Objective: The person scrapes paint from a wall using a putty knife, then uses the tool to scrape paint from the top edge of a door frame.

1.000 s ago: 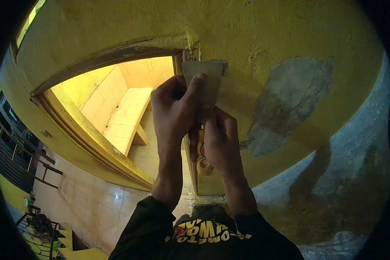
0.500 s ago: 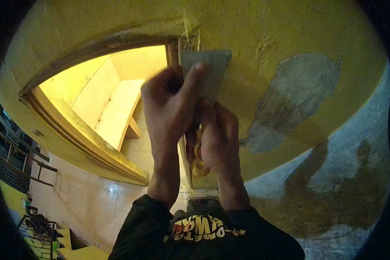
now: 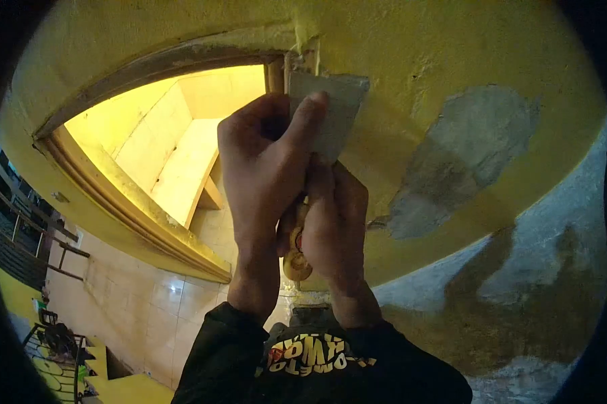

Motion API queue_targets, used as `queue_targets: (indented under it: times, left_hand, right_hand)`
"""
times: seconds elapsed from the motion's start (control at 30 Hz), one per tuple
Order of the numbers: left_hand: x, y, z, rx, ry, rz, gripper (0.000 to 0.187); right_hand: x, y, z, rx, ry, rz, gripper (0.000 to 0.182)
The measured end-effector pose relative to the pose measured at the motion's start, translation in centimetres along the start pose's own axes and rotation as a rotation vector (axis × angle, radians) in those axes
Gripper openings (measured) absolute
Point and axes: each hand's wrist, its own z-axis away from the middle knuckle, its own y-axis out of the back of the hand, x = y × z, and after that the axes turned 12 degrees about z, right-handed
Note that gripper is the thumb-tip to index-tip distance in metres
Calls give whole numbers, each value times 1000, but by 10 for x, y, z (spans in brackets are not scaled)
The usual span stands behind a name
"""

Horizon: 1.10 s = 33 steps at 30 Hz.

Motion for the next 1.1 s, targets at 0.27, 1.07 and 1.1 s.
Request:
queue_targets:
  times: [0.27,1.07,1.1]
  left_hand:
    - [-8,2,-2,-34,-89,-1,43]
    - [-7,2,-3,21,-157,-173,43]
    - [-3,-4,-5,55,-200,-146,43]
  right_hand:
    - [9,2,3,-12,15,40,31]
    - [13,11,-2,-127,-86,-38,29]
    - [12,10,-6,-128,-91,-36,29]
